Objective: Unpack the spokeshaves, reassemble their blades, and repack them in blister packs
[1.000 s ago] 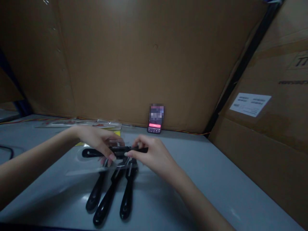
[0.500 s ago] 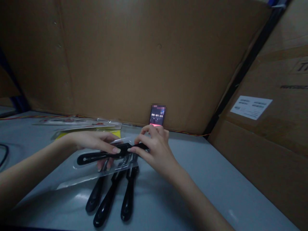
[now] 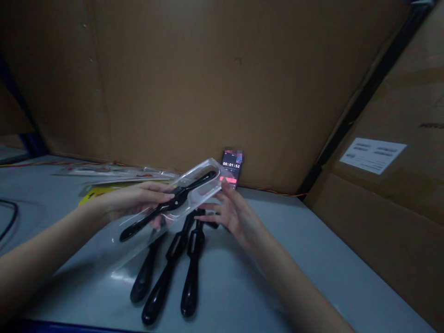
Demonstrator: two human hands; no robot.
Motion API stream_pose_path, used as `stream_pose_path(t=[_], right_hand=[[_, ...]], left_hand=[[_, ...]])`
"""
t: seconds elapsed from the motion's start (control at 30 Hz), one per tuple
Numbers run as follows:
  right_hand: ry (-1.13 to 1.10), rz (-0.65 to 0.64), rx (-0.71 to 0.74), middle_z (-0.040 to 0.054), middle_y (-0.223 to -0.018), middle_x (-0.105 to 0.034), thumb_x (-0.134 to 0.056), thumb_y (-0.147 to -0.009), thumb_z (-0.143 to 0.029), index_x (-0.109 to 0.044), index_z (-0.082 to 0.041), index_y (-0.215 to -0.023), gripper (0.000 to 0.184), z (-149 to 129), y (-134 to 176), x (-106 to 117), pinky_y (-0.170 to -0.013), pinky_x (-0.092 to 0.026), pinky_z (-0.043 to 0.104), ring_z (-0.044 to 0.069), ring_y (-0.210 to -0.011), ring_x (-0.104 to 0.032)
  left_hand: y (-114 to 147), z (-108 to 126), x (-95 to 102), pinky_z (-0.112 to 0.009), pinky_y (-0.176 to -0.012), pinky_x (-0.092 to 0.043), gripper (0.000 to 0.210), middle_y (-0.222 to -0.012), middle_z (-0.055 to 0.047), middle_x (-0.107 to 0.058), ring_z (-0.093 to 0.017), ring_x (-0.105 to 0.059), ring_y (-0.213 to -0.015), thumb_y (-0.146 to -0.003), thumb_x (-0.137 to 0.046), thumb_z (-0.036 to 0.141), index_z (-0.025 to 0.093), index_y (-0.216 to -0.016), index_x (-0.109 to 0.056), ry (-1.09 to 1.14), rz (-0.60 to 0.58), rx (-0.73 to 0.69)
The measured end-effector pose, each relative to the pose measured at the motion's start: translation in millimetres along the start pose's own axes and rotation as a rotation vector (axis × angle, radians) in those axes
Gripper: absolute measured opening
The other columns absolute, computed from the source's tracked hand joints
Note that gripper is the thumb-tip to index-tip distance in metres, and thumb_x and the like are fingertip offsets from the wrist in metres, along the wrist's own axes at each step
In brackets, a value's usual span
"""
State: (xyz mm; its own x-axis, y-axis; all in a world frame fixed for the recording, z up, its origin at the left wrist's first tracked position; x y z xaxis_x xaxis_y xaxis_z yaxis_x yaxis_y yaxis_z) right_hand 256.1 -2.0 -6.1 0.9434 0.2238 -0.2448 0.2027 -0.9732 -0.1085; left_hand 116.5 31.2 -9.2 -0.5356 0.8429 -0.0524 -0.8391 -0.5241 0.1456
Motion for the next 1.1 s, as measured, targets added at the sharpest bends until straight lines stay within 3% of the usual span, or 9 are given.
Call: stream_pose_path(t=[0.1,0.27,0.43,0.57,0.67,0.73,0.8,0.9,1.1], right_hand=[[-0.091,-0.099,-0.103,0.0135,-0.115,-0.060,-0.055,-0.077,-0.054,-0.051,-0.020,-0.117,0.053,18.7,4.7,-22.3,-0.073,-0.053,0.041,0.027,-0.089,-0.064],[-0.064,-0.014,-0.216,0.0120,-0.102,-0.067,-0.059,-0.079,-0.042,-0.054,-0.018,-0.115,0.043,43.3,6.4,-21.4,-0.049,-0.054,0.025,0.021,-0.070,-0.069],[-0.092,0.128,-0.140,0.0097,-0.091,-0.071,-0.065,-0.076,-0.033,-0.059,-0.016,-0.102,0.032,37.1,3.3,-6.1,-0.038,-0.048,0.017,0.020,-0.065,-0.070],[-0.182,0.267,-0.064,0.0076,-0.079,-0.072,-0.063,-0.077,-0.029,-0.061,-0.013,-0.091,0.022,24.7,3.8,9.4,-0.034,-0.044,0.014,0.018,-0.058,-0.069],[-0.343,0.409,-0.068,0.0039,-0.071,-0.071,-0.058,-0.080,-0.020,-0.061,-0.013,-0.090,0.013,20.6,5.7,28.2,-0.041,-0.050,0.016,0.013,-0.050,-0.066],[-0.428,0.476,-0.083,0.0023,-0.065,-0.070,-0.055,-0.081,-0.016,-0.061,-0.013,-0.087,0.009,19.3,6.1,39.2,-0.043,-0.052,0.016,0.010,-0.046,-0.063],[-0.469,0.513,-0.098,0.0025,-0.063,-0.069,-0.052,-0.082,-0.014,-0.061,-0.013,-0.085,0.010,18.1,5.7,46.9,-0.042,-0.051,0.016,0.010,-0.045,-0.062],[-0.484,0.542,-0.095,0.0035,-0.062,-0.069,-0.049,-0.082,-0.014,-0.060,-0.013,-0.083,0.011,15.2,5.4,52.3,-0.042,-0.051,0.017,0.011,-0.048,-0.064],[-0.480,0.540,-0.059,0.0015,-0.060,-0.068,-0.052,-0.081,-0.017,-0.059,-0.015,-0.080,0.008,9.3,6.3,51.2,-0.048,-0.053,0.019,0.012,-0.050,-0.065]], left_hand=[[-5.5,-3.8,2.0,-0.023,-0.057,-0.050,0.028,-0.082,-0.006,-0.069,-0.010,-0.062,-0.054,-0.082,-0.058,0.026,0.013,-0.106,-0.054,0.082,0.080,-0.029],[-11.5,-17.5,-21.9,-0.027,-0.057,-0.048,0.041,-0.073,-0.004,-0.067,-0.015,-0.063,-0.055,-0.084,-0.051,0.037,0.018,-0.121,-0.044,-0.130,-0.014,0.076],[-7.2,0.0,-13.4,-0.026,-0.051,-0.045,0.057,-0.063,0.000,-0.062,-0.017,-0.061,-0.052,-0.079,-0.050,0.053,0.019,-0.123,-0.037,-0.553,0.267,0.125],[4.3,27.4,10.2,-0.026,-0.052,-0.044,0.057,-0.064,-0.003,-0.062,-0.018,-0.061,-0.058,-0.077,-0.041,0.063,0.016,-0.109,-0.049,-0.817,0.396,0.083],[21.9,53.5,52.3,-0.026,-0.059,-0.043,0.047,-0.075,-0.005,-0.065,-0.018,-0.061,-0.067,-0.080,-0.040,0.057,0.017,-0.097,-0.057,-1.114,0.577,-0.038],[34.2,59.8,85.1,-0.027,-0.062,-0.042,0.039,-0.082,-0.006,-0.066,-0.019,-0.061,-0.074,-0.079,-0.045,0.048,0.017,-0.098,-0.058,-1.362,0.696,-0.008],[37.0,50.3,107.0,-0.027,-0.067,-0.042,0.032,-0.089,-0.006,-0.066,-0.020,-0.060,-0.080,-0.074,-0.051,0.039,0.018,-0.097,-0.060,-1.528,0.626,0.058],[37.9,31.7,122.6,-0.029,-0.074,-0.042,0.030,-0.101,-0.007,-0.063,-0.023,-0.057,-0.091,-0.069,-0.056,0.033,0.021,-0.096,-0.063,-1.718,0.546,0.115],[41.8,22.7,130.4,-0.034,-0.081,-0.042,0.040,-0.113,-0.011,-0.057,-0.026,-0.054,-0.100,-0.076,-0.048,0.033,0.019,-0.112,-0.056,-1.861,0.611,0.045]])
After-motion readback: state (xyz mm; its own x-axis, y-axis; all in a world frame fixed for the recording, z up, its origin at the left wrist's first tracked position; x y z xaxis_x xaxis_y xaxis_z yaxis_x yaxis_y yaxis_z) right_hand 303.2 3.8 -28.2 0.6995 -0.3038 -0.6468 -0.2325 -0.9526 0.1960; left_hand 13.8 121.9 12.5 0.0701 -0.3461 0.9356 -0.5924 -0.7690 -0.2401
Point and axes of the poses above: each hand's wrist, its own y-axis away from the middle knuckle, its own x-axis out of the back of the hand, z = x × y, the point moved 8 cm from there along -y, towards the middle knuckle
